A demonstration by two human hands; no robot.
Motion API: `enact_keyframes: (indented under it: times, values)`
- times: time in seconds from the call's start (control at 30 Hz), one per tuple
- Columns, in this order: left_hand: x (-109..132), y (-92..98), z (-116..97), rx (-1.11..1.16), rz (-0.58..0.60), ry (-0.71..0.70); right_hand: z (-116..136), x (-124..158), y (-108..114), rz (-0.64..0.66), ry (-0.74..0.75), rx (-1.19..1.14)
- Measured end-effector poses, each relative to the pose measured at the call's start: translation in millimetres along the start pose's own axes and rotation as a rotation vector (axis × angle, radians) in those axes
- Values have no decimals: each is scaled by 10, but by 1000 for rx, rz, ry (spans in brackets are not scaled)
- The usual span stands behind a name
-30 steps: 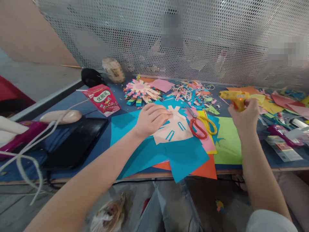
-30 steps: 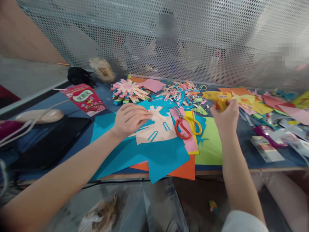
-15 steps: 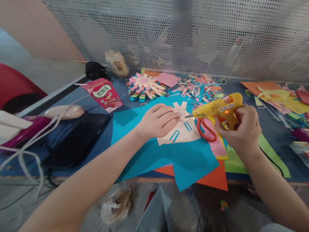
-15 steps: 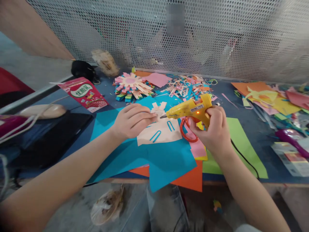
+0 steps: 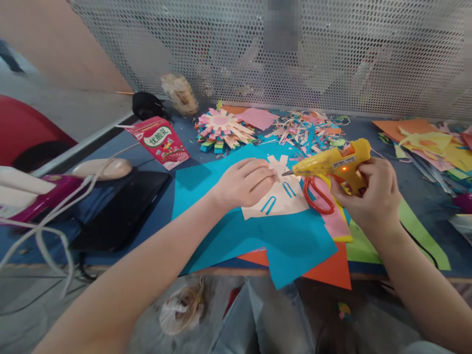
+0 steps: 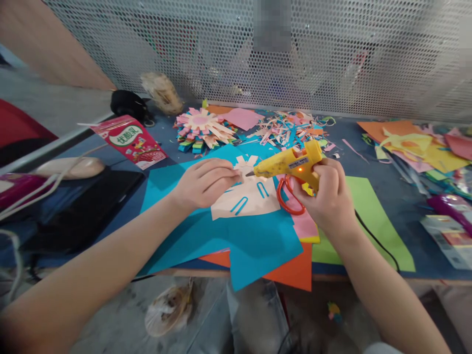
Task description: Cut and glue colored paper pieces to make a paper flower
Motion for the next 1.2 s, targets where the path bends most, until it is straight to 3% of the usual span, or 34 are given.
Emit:
enact_keyframes:
  times: [0.27, 0.9, 1.2]
  values:
    - [28, -8, 18, 4, 18, 6, -28, 16, -5, 36, -51, -28]
    - [26, 10, 38, -10, -6, 14, -25, -37, 58, 2, 18, 6]
    - [40, -7, 45, -3, 40, 20, -6, -26, 62, -7, 13, 0]
Point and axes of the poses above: each hand's wrist, its own x-axis away from the middle knuckle, its own y-axis out of the back of the hand, z = x × y, the point moved 8 cm from there along -x, towards the middle knuckle, and after that the axes turned 10 degrees about -z, right-handed, at the moved point
